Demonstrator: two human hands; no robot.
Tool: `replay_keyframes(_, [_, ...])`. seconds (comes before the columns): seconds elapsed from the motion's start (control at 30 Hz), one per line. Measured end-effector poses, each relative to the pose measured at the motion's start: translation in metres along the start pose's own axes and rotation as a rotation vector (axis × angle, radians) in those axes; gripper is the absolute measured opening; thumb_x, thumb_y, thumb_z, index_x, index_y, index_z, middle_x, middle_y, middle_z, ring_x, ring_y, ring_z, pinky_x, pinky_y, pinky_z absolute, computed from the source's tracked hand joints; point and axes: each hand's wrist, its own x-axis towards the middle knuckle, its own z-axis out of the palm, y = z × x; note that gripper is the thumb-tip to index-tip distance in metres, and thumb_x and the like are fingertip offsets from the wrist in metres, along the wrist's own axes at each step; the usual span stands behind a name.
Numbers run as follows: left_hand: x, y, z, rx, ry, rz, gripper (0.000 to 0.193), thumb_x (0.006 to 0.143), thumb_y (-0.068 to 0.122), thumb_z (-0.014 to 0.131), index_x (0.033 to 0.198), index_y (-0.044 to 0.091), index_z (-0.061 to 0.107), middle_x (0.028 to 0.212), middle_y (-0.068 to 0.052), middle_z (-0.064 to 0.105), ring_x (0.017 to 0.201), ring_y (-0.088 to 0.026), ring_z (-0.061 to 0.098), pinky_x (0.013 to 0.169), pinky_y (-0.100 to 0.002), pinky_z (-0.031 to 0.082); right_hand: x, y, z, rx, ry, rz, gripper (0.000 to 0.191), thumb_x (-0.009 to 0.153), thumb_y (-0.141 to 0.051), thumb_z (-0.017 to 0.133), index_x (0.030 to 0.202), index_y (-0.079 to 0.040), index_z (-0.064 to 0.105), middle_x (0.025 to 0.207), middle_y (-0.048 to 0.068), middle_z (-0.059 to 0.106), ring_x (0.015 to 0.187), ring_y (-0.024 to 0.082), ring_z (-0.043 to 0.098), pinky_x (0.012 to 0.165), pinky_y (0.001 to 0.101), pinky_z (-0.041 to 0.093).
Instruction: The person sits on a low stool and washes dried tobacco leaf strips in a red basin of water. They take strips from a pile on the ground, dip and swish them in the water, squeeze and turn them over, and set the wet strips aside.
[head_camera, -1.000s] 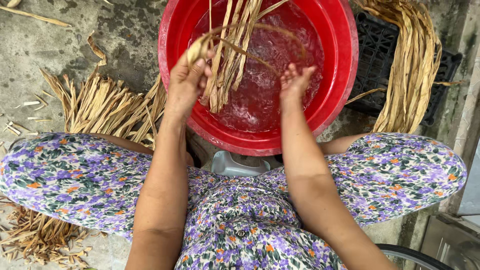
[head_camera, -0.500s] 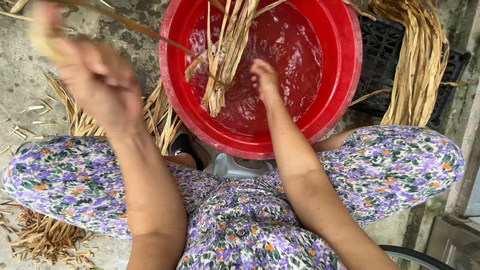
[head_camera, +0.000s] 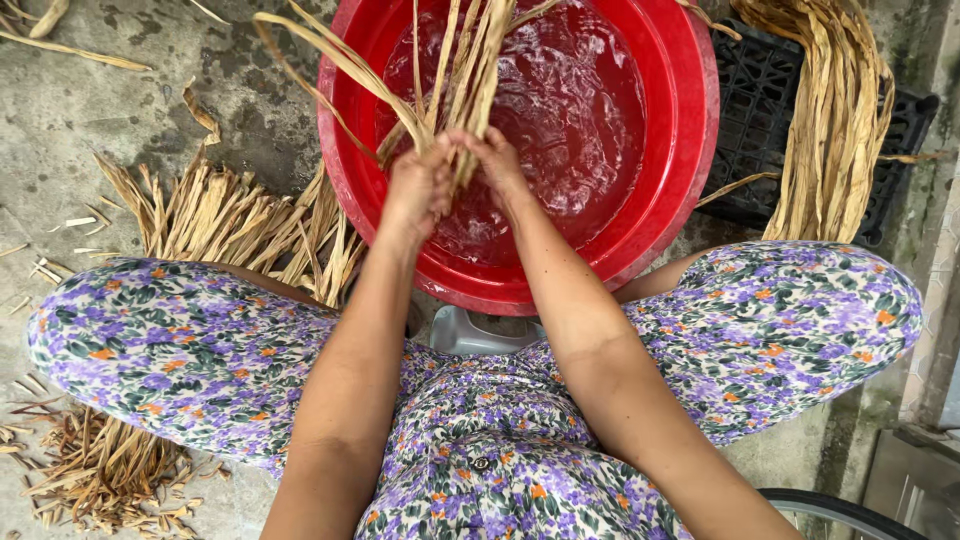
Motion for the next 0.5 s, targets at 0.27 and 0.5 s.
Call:
replay_keyframes(0.27, [0.036, -0.064, -0.018, 0.209, 0.118, -0.094, 0.033, 0.107, 0.030, 0.048, 0.123, 0.014, 0.071, 0.071, 0.002, 0.067, 0.051, -0.005, 0.051, 0.046, -0.021, 0.043, 0.006, 0.045, -0.053, -0.418, 0.299, 0.194, 0.034, 0.104, -0.042, 0.062, 0.113, -0.014, 0.079, 0.097, 0.010, 0.078, 0.069, 0.019, 0.059, 0.064, 0.0367, 0.054])
replay_keyframes(0.5, [0.055, -0.114, -0.014, 0.674, 0.135, -0.128, 0.036, 0.106, 0.033, 0.046, 0.134, 0.021, 0.066, 0.086, -0.007, 0.071, 0.065, -0.018, 0.055, 0.064, -0.036, 0.052, -0.024, 0.028, -0.041, -0.019, 0.227, -0.088, 0.021, 0.100, -0.020, 0.061, 0.105, -0.006, 0.076, 0.085, 0.003, 0.077, 0.063, 0.011, 0.066, 0.051, 0.0257, 0.054])
